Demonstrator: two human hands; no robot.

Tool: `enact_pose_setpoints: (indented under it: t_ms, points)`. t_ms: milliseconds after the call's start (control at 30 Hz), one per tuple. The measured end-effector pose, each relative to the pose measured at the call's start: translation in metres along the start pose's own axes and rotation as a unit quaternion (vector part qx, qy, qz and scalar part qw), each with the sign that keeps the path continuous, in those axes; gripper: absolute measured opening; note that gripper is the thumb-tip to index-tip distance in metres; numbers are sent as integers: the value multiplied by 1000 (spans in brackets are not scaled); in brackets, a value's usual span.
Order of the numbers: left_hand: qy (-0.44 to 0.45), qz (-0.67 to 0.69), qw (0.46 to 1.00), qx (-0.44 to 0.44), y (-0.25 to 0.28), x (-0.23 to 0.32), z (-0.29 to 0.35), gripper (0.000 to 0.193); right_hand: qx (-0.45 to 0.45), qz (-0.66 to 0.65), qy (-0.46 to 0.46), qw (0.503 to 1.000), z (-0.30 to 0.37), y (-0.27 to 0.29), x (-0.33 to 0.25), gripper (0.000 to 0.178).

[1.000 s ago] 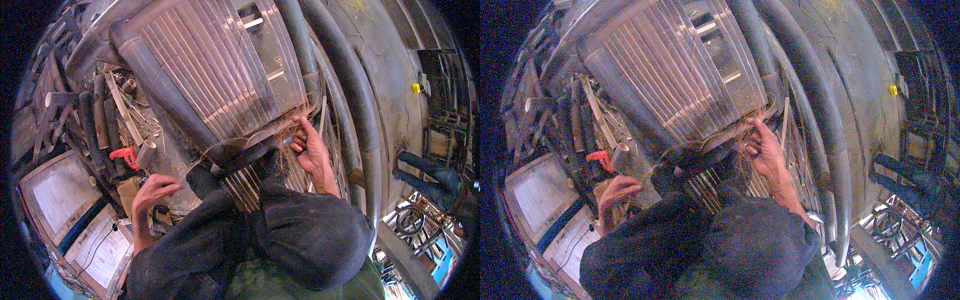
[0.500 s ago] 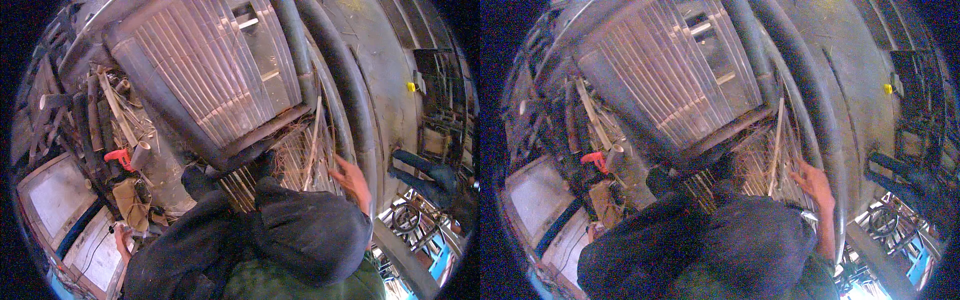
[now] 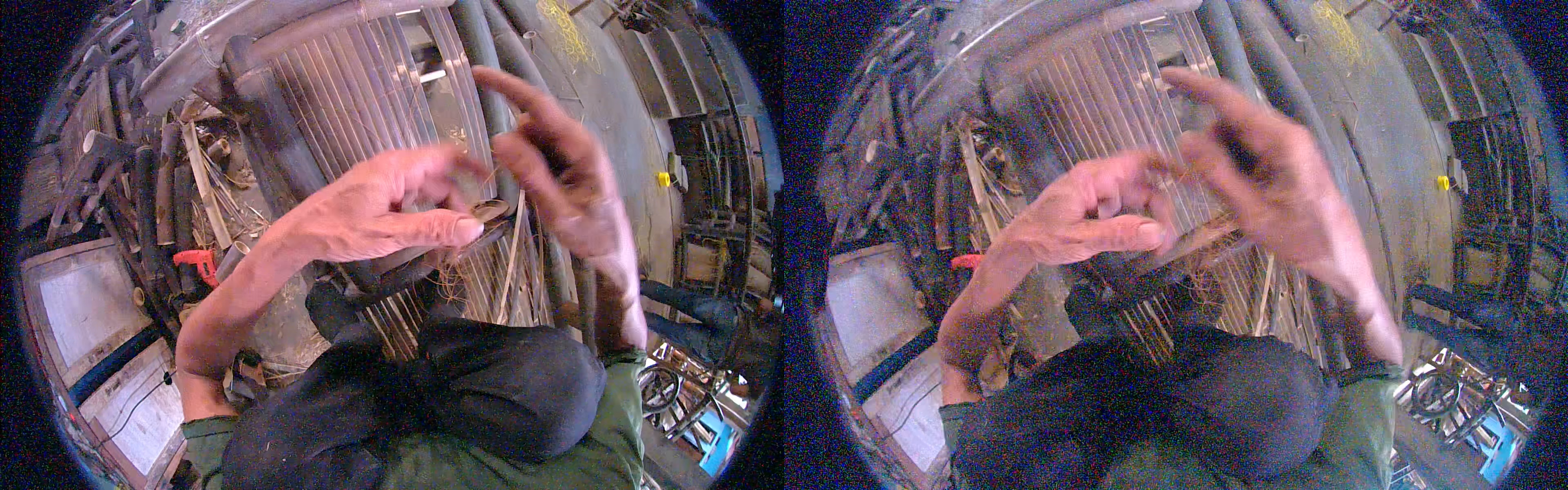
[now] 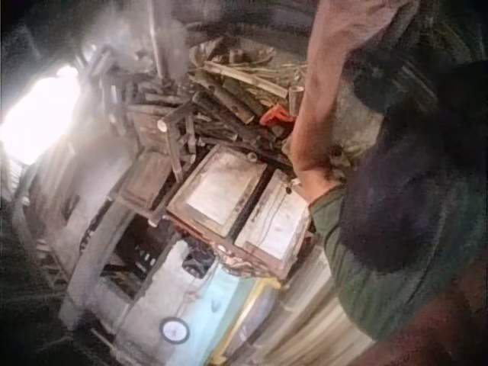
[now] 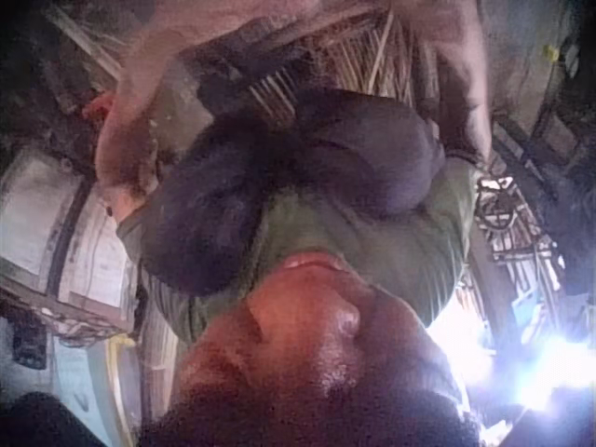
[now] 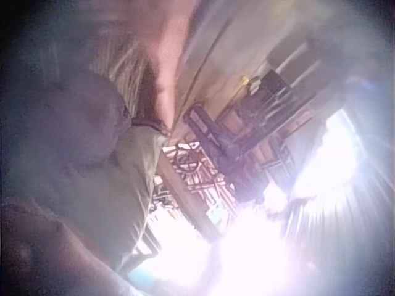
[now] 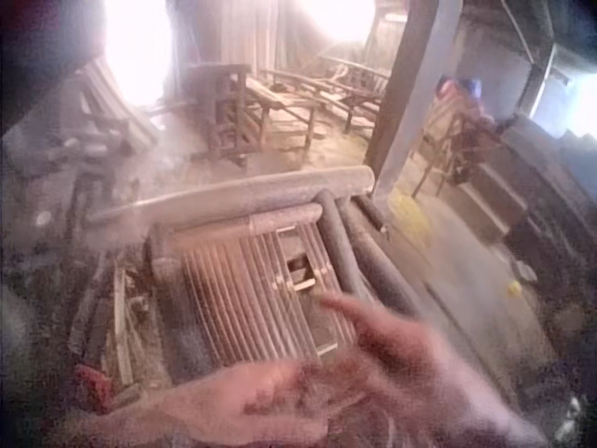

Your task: The person weaves thin strips of material into a curved wooden frame using both hands. They repeatedly thread the strips through the frame's slats and pull them taut to form a woven pattern.

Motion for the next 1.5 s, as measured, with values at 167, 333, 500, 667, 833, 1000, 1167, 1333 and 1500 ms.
enact_pose_setpoints:
  t_ms: [167, 333, 500, 667, 833, 1000, 1167, 1333, 1500]
  points:
    - [145, -22, 989, 36, 42, 3, 66, 29, 197, -27, -128, 971, 24, 89, 37, 32]
    - [108, -98, 981, 128, 77, -28, 162, 22, 363, -34, -193, 911, 78, 167, 122, 26]
    - [222, -83, 929, 286, 102, -33, 216, 27, 458, -67, -192, 866, 100, 208, 162, 27]
    - [210, -89, 905, 360, 112, -32, 218, 30, 488, 59, -159, 856, 127, 261, 215, 26]
    - [236, -35, 914, 329, 134, -57, 231, 23, 495, 377, -153, 768, 209, 399, 298, 27]
    - [234, -297, 882, 283, 120, -32, 206, 22, 476, 223, -241, 816, 197, 359, 262, 32]
    - [43, -352, 931, 91, 49, -9, 86, 19, 62, 45, -198, 977, 68, 99, 131, 40]
    - [-17, -275, 959, 71, 7, -8, 3, 14, -242, -129, -143, 951, 25, -63, 68, 33]
    - [16, -268, 962, 48, 39, -21, 22, 22, -98, -167, -151, 969, 35, -1, 90, 28]
Point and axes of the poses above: each hand's wrist, its own z-axis away from the middle knuckle, its own y-axis out of the back of the hand, x = y × z, the point moved 4 cm from there along -z, towards the middle knuckle, and after that the axes turned 8 degrees about -y, right-handed, at the moved point
